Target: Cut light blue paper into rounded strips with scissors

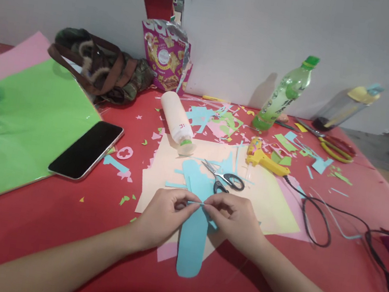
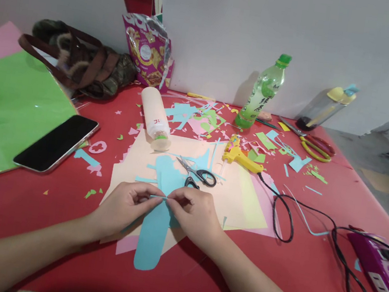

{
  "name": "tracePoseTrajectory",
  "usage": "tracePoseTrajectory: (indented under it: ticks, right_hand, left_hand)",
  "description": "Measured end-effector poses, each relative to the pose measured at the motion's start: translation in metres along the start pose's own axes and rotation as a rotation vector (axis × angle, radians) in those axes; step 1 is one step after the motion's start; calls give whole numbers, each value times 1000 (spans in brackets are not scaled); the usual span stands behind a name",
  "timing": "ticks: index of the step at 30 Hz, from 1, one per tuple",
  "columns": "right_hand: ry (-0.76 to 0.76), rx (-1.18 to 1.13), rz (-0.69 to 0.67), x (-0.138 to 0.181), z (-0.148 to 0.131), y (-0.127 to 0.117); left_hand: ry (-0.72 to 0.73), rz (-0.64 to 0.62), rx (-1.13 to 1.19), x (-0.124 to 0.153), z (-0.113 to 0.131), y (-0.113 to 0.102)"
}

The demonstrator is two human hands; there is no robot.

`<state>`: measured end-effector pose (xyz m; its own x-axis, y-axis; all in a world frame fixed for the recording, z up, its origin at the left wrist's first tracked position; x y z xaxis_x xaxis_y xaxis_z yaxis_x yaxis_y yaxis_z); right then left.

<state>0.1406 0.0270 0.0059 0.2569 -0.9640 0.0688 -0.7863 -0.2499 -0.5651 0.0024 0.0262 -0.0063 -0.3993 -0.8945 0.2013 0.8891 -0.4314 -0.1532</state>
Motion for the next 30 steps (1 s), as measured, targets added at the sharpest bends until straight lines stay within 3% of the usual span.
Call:
tracePoseTrajectory:
  ticks: [18,30]
  right_hand:
    - [-25,109,11,2,-3,2]
    - [38,-29,38,0,-1,-6]
  left_hand:
    - [-43,-34,19,0,-5,3]
    - [-62,5,67,-1,0,-1]
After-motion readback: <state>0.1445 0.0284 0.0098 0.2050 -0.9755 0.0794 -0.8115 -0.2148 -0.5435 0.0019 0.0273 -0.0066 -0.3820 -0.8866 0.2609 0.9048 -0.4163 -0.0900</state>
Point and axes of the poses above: each hand's wrist, its own x-axis away from the middle knuckle, its own y-axis out of the palm, z = x × y, the point moved 4 cm from there along -x, towards the middle knuckle, and after that the axes turned 2 degrees about -z, right-handed, at the moved point
